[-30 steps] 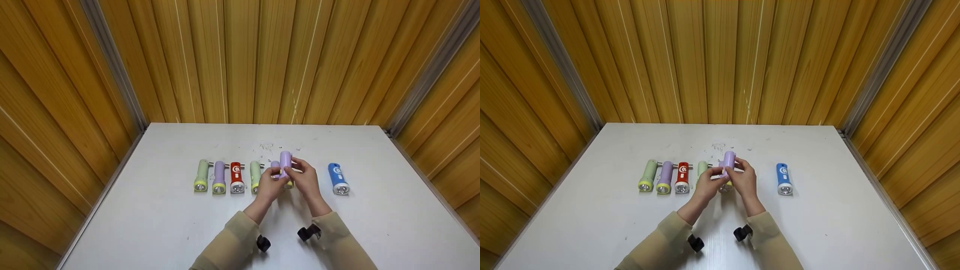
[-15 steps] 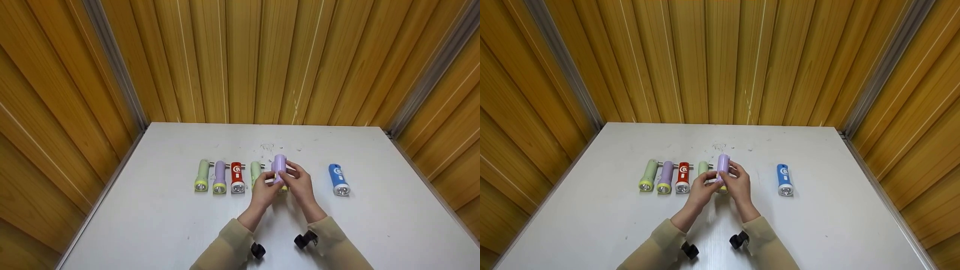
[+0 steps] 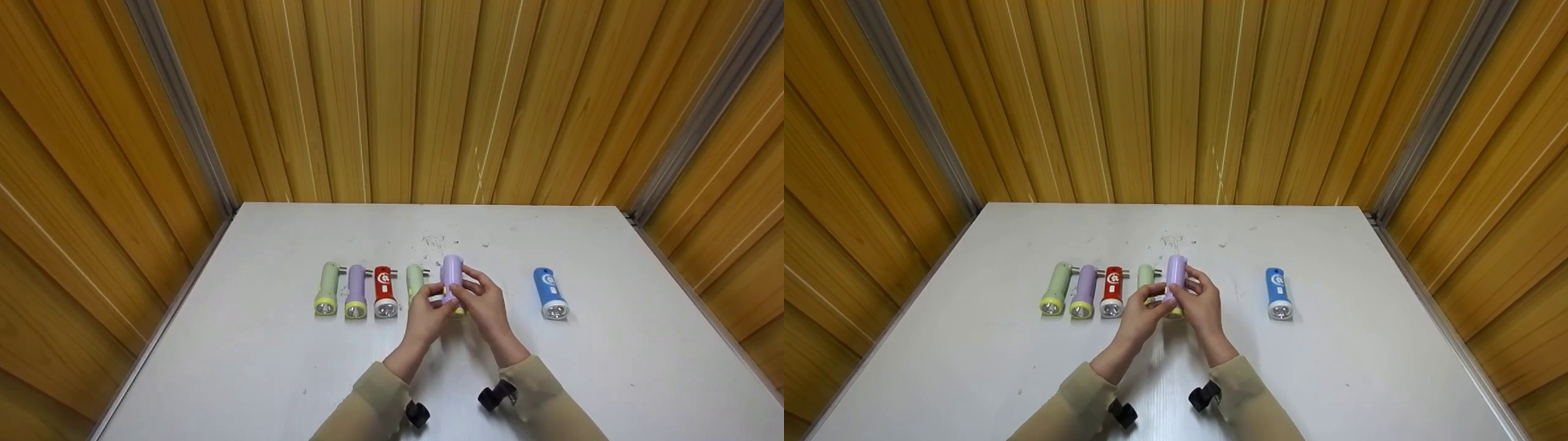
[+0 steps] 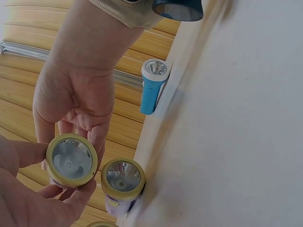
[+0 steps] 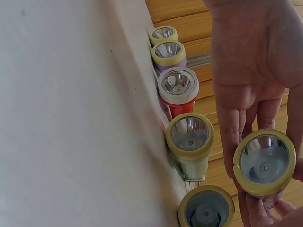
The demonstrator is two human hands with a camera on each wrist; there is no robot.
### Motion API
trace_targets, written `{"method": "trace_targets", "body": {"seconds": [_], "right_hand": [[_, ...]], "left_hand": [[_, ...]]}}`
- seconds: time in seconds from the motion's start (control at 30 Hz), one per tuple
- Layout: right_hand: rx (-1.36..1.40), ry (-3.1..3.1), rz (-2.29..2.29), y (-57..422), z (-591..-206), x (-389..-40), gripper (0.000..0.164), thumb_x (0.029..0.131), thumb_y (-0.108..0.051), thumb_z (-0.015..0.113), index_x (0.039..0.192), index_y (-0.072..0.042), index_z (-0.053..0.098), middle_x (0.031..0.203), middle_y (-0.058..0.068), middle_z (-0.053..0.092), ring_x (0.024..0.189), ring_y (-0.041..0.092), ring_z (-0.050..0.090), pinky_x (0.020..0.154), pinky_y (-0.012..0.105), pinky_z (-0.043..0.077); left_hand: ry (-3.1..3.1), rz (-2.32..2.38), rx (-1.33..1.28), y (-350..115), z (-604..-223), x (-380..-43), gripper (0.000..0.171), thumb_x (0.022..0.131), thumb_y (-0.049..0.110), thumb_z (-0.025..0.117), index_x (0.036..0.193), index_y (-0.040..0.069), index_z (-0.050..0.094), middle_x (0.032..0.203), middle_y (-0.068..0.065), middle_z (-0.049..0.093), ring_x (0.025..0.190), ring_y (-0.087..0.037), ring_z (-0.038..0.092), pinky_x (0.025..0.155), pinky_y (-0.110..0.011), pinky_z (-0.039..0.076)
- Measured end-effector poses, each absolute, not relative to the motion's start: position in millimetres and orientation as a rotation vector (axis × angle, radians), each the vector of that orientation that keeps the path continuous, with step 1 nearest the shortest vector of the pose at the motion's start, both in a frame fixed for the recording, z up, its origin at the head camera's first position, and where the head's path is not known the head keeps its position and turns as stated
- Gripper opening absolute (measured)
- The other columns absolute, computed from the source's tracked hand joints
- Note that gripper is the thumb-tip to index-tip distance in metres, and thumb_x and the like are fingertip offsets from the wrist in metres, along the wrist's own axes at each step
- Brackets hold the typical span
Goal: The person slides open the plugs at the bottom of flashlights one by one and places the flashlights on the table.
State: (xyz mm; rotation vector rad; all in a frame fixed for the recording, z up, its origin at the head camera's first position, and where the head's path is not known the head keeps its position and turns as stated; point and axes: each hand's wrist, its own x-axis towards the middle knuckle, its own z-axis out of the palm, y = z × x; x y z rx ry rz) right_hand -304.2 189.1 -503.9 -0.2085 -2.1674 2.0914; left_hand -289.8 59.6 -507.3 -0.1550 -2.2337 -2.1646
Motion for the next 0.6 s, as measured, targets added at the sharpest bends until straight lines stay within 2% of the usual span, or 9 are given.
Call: {"method": "trace_targets", "body": {"seconds": [0.23,0.6], "right_hand": [[-0.176,-2.136,2.124,186.5,-505.8,-302.4,0.056,0.093,-0.009,0.074,0.145,-0.003,0.055,0.138,0.03,0.062,0.119,0.029,0.068,0.078,0.019,0.059],[-0.118,-2.038,2.178,185.5,-507.7,-299.5,0.054,0.092,0.0,0.072,0.143,0.002,0.055,0.137,0.034,0.06,0.106,0.023,0.072,0.077,0.023,0.06]], "left_hand": [[-2.213,-2.19,-0.16,57.3,-507.8,-288.7,0.044,0.089,0.002,0.074,0.127,-0.01,0.057,0.128,-0.026,0.064,0.107,-0.036,0.072,0.087,-0.036,0.063],[-2.227,-2.169,-0.187,55.5,-507.9,-289.7,0.045,0.083,-0.001,0.076,0.123,-0.01,0.056,0.125,-0.025,0.065,0.104,-0.037,0.073,0.084,-0.037,0.063]]}}
